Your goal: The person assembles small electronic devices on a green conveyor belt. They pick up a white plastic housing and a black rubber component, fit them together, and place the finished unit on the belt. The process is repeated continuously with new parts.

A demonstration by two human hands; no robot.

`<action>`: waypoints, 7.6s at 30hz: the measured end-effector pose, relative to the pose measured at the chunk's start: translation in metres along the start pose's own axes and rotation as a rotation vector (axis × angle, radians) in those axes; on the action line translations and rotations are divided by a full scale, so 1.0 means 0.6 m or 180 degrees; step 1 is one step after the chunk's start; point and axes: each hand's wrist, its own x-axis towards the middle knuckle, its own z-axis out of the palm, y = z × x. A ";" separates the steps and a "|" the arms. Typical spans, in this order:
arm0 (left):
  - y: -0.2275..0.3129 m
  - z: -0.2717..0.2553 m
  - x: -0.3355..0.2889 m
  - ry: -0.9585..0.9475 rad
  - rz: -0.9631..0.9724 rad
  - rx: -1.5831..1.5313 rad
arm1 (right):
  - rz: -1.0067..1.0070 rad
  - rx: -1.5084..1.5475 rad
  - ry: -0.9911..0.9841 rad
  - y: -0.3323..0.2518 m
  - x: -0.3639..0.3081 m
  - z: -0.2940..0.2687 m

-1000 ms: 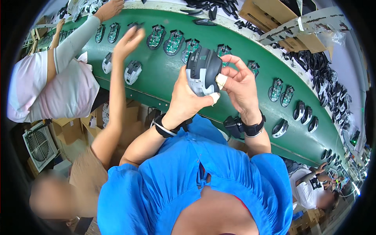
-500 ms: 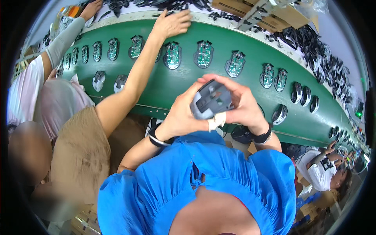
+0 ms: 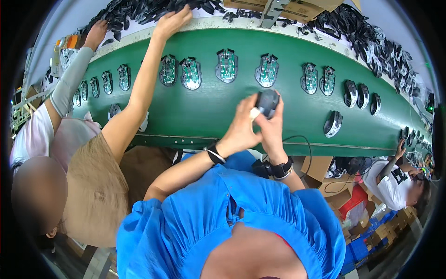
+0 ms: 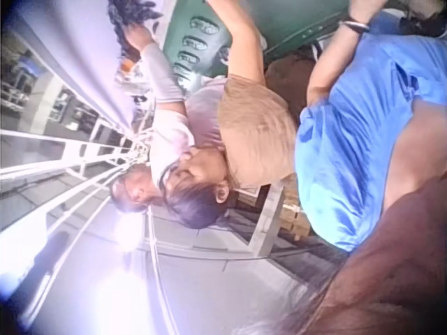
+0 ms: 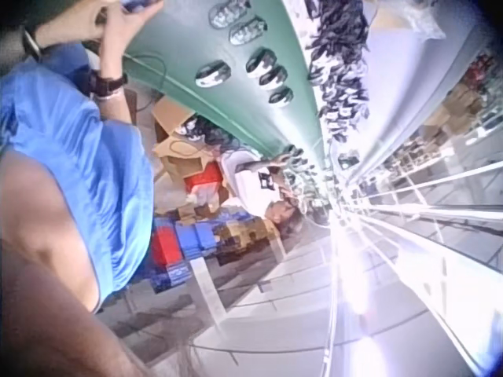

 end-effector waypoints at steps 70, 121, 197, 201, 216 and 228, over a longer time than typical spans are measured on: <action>-0.046 -0.292 -0.063 0.1606 -0.1264 -0.2793 | 0.0533 0.0450 -0.2228 -0.019 0.031 0.235; -0.057 -0.239 -0.088 -0.0197 -0.1088 -0.0749 | 0.1060 0.0619 -0.0947 0.037 -0.049 0.139; -0.090 -0.293 -0.024 -0.0052 -0.0649 -0.2252 | 0.0434 0.0362 -0.1205 0.001 0.023 0.221; -0.048 -0.271 -0.033 -0.0157 -0.0588 -0.2353 | 0.0448 0.0310 -0.1220 -0.018 -0.003 0.176; -0.061 -0.247 -0.033 0.0343 -0.0773 -0.1363 | 0.0651 0.1054 -0.1330 0.010 0.016 0.165; -0.007 -0.277 -0.034 -0.0195 -0.0563 -0.2038 | 0.0446 0.1015 -0.1687 -0.033 0.026 0.142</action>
